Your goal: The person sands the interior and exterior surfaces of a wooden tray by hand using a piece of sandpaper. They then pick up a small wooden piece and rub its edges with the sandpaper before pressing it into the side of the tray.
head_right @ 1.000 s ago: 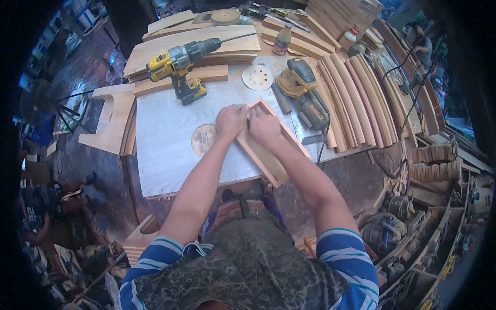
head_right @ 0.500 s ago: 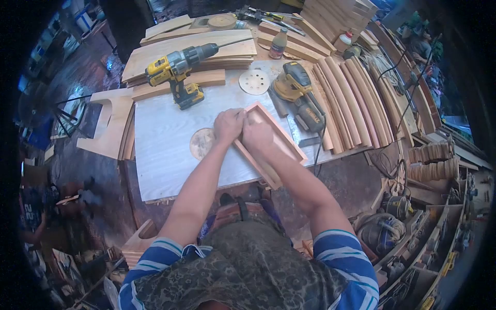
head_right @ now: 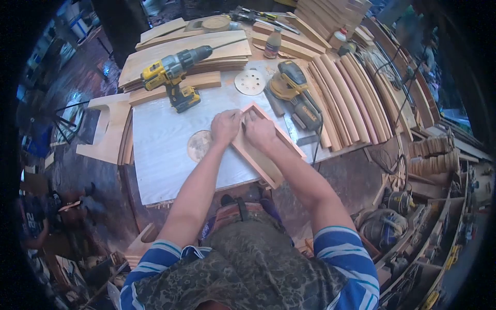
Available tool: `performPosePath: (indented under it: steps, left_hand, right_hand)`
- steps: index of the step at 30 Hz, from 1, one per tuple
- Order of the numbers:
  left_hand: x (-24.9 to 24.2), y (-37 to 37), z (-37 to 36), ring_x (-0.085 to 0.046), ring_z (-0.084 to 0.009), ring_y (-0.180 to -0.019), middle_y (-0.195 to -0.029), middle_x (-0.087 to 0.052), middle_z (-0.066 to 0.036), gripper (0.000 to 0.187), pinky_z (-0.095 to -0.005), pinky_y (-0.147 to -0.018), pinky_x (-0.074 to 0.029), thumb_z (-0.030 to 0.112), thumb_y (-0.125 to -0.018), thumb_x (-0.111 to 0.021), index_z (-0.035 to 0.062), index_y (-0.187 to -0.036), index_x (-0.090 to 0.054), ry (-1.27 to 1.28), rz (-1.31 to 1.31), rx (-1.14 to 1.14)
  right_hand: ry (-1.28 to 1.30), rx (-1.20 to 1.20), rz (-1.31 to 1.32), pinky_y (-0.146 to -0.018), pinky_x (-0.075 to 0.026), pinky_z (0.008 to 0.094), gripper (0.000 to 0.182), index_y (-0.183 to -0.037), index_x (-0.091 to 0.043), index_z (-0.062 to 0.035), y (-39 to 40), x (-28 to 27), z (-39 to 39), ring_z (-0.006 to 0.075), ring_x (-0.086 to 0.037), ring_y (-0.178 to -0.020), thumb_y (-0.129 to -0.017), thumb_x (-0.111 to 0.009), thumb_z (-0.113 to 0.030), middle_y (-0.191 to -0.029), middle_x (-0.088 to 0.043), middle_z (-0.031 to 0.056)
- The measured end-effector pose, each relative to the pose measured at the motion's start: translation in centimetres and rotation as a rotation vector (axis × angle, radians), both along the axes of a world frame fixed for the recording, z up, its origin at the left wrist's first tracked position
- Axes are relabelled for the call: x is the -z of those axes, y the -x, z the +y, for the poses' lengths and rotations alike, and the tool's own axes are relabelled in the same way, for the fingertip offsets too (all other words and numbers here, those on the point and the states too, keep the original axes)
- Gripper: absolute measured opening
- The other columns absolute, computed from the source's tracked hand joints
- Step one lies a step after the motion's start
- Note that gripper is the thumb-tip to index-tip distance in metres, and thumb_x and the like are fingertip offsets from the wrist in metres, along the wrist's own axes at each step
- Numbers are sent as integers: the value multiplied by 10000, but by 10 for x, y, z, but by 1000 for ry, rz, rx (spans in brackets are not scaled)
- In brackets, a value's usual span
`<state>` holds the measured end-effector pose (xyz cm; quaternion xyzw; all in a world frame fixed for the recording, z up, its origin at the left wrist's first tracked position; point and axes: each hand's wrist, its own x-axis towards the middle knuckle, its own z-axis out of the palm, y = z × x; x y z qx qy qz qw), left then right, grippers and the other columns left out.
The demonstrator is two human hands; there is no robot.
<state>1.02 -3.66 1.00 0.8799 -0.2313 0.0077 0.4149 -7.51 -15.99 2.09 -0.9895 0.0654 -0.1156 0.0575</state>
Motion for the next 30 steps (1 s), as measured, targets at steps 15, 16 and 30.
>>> performPosePath:
  steps: [15, 16, 30]
  left_hand:
    - [-16, -1, 7, -677, -402, -1084, -1146, -735, -173, 393, -513, -960, -533, 430, -1000, -544, 134, -1101, -781, -87, 174, 57]
    - [-10, -2, 6, -678, -397, -1085, -1146, -738, -166, 379, -510, -960, -534, 424, -995, -553, 142, -1097, -786, -67, 141, 62]
    - [-8, 2, 3, -698, -398, -977, -1038, -762, -138, 318, -506, -911, -553, 409, -974, -610, 167, -1030, -809, -3, 59, 26]
  right_hand:
    - [-28, -238, 246, -711, -584, 500, 346, -1216, -722, -232, 12, -25, -5, 363, -733, -801, -893, -601, -203, -1105, -746, 116]
    - [31, -246, 227, -681, -581, 505, 400, -1256, -699, -234, 12, -12, -8, 360, -728, -753, -874, -601, -168, -1012, -758, 113]
    - [243, -510, 132, -712, -560, 419, 601, -1411, -622, -150, 56, -29, 5, 269, -651, -891, -810, -635, -138, -1442, -629, 2]
